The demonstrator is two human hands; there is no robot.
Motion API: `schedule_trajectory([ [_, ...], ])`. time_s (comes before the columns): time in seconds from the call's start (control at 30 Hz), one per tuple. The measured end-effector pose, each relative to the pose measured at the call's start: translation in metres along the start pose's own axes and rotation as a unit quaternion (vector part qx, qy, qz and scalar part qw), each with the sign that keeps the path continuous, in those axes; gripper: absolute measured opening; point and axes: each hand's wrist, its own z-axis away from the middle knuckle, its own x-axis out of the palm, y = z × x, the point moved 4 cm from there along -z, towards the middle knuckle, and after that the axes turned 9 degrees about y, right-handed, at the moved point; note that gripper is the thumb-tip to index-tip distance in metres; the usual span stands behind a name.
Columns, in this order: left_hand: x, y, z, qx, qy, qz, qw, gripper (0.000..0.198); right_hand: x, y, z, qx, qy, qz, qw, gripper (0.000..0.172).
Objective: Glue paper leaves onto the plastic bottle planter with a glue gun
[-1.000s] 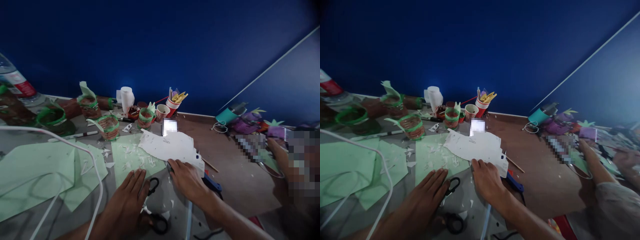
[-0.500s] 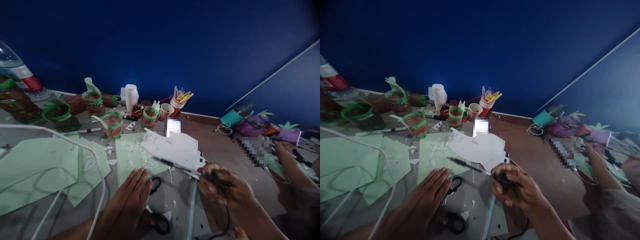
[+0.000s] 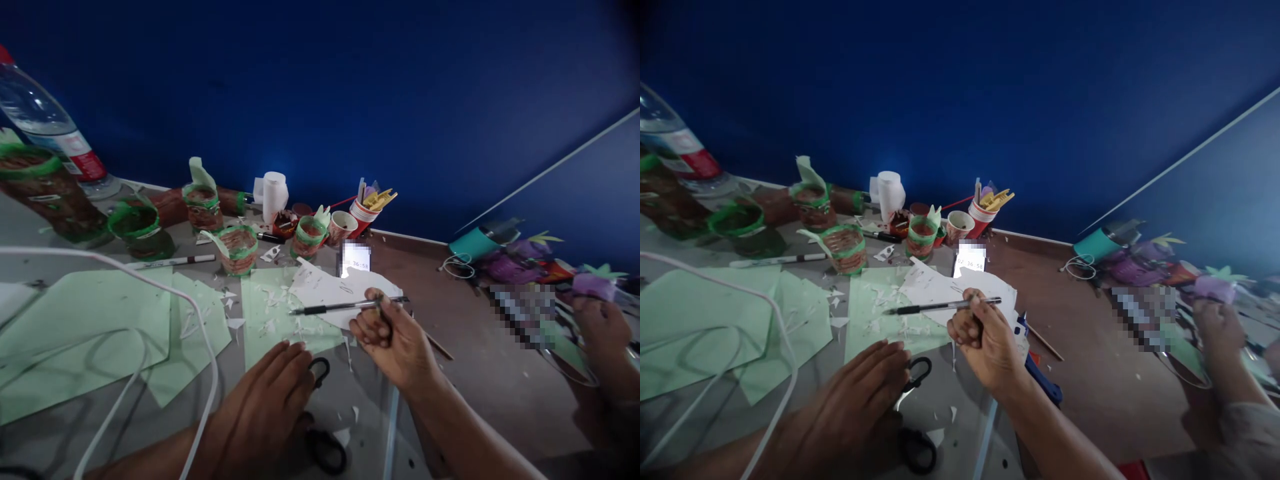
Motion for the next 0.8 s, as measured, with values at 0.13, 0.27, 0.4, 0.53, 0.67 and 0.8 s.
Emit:
schedule_trajectory([
  [0.13,0.013,0.004,0.005,0.003,-0.067,-0.022,0.998,0.043,0.01,0.009,-0.011,0.075,0.019,-0.055,0.995,0.028],
  [0.27,0.018,0.005,0.008,-0.004,-0.108,-0.014,0.994,0.05,0.021,0.014,-0.015,0.088,-0.003,-0.073,0.993,0.025],
  [0.4,0.023,0.005,0.007,-0.034,-0.151,0.019,0.988,0.064,0.025,0.025,-0.014,0.067,-0.018,-0.076,0.995,0.024],
  [0.53,0.022,0.004,0.004,-0.067,-0.206,0.051,0.975,0.082,0.02,0.041,-0.014,0.045,0.001,-0.021,0.999,0.026],
  [0.67,0.011,0.003,-0.001,-0.072,-0.208,0.062,0.973,0.073,0.016,0.05,-0.013,0.011,-0.043,0.025,0.999,0.038],
  [0.8,0.011,0.004,0.002,-0.056,-0.196,0.051,0.978,0.078,0.007,0.06,-0.01,-0.044,-0.062,0.071,0.995,0.021],
])
